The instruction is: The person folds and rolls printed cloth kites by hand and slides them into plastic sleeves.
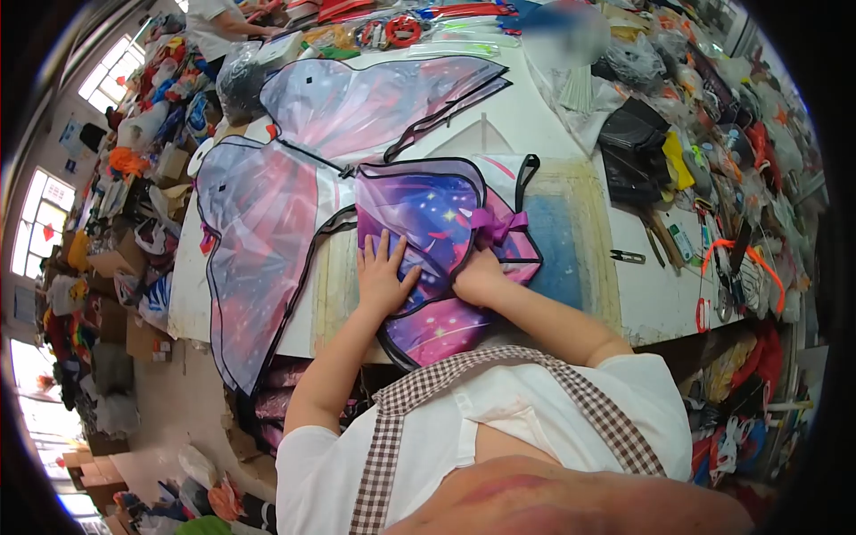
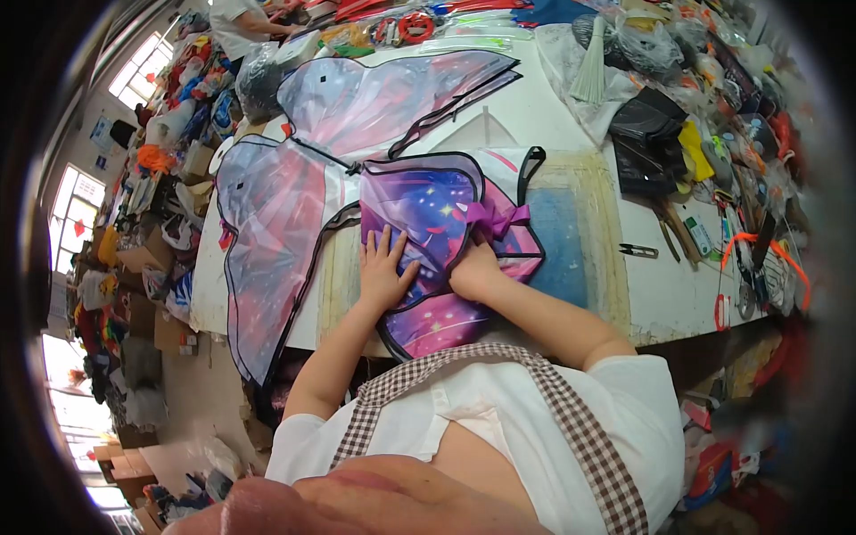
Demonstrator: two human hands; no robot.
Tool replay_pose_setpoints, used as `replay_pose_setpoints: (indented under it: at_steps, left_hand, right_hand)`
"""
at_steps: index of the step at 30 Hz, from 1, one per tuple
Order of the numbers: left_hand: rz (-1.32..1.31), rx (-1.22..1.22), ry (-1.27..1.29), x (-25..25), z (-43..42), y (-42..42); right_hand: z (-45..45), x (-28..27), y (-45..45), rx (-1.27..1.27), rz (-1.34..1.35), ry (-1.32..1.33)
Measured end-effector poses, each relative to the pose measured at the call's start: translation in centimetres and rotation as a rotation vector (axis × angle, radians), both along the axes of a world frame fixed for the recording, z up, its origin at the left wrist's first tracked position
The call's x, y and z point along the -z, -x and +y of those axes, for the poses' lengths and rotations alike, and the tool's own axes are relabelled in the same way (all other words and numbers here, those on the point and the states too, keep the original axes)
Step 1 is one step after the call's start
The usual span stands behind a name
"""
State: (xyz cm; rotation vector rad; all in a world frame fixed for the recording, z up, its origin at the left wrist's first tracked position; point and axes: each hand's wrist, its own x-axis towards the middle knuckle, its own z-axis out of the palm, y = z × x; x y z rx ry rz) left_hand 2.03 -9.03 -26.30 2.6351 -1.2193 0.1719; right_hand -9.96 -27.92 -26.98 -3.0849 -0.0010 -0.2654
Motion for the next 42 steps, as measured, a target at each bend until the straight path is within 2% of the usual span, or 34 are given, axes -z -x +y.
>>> replay_pose_setpoints:
  at_steps: [4, 9, 12, 14, 17, 19, 20, 22, 25, 29, 30, 32, 34, 36, 38, 39, 40, 42]
  left_hand:
    - [-0.010, 0.000, -0.014, 0.1, -0.2, 0.7]
    - [-0.010, 0.024, -0.005, -0.1, -1.0, 1.4]
    - [0.013, 0.012, 0.004, 0.0, -0.7, 1.4]
    - [0.047, 0.004, -0.035, -0.2, -0.8, 1.4]
    - [0.050, -0.006, -0.026, -0.4, -0.7, 1.7]
    - [0.028, 0.009, 0.025, -0.7, -0.8, 1.6]
    - [0.016, 0.000, 0.032, -0.7, -0.8, 1.6]
    - [0.029, 0.003, 0.040, -0.6, -0.7, 1.8]
    - [0.019, 0.007, 0.056, -0.3, -0.8, 1.6]
    - [0.036, 0.013, 0.059, -0.6, -0.6, 1.0]
    - [0.050, 0.015, 0.069, -0.7, -0.7, 1.2]
    - [0.073, 0.035, 0.058, -0.6, -0.4, 1.9]
    - [0.042, 0.027, 0.059, 0.0, -0.5, 1.5]
    - [0.030, 0.035, 0.059, 1.1, -0.4, 1.1]
    - [-0.086, 0.056, 0.104, 2.6, 0.1, 0.5]
    - [-0.146, 0.064, 0.131, 2.8, 0.2, 0.2]
    - [-0.139, 0.073, 0.127, 2.5, 0.6, 0.0]
    - [0.091, 0.078, 0.296, 1.4, 2.5, 0.8]
  right_hand:
    - [0.7, -1.0, 2.1, 0.040, -0.012, -0.152]
    - [0.7, -0.1, 1.8, -0.007, -0.029, -0.103]
    - [2.2, -6.1, 1.8, -0.009, 0.610, 0.012]
    - [2.3, -13.4, -0.3, -0.267, 0.493, -0.313]
    - [0.9, -12.4, -11.2, -0.087, 0.054, -0.441]
    - [-1.0, -8.7, -19.5, 0.061, -0.277, -0.397]
    - [-0.9, -8.2, -21.1, 0.050, -0.287, -0.392]
    - [-1.1, -8.1, -24.3, 0.169, 0.085, -0.348]
    - [0.5, -4.8, -27.5, 0.287, -0.040, -0.294]
    - [0.0, -1.8, -27.7, 0.294, -0.104, -0.265]
    - [-0.4, -1.7, -27.8, 0.271, -0.169, -0.189]
    - [-0.5, -0.9, -27.1, 0.242, -0.289, -0.056]
    - [0.9, -2.1, -23.0, 0.018, -0.418, -0.007]
    - [3.6, -1.4, -14.6, -0.106, -0.361, -0.126]
    - [4.9, -3.9, -4.2, -0.178, 0.023, -0.170]
    - [4.6, -2.5, -0.3, -0.155, 0.035, -0.210]
    - [4.4, -1.4, 2.3, -0.134, 0.053, -0.252]
    - [3.6, -1.3, 3.9, -0.181, 0.040, -0.259]
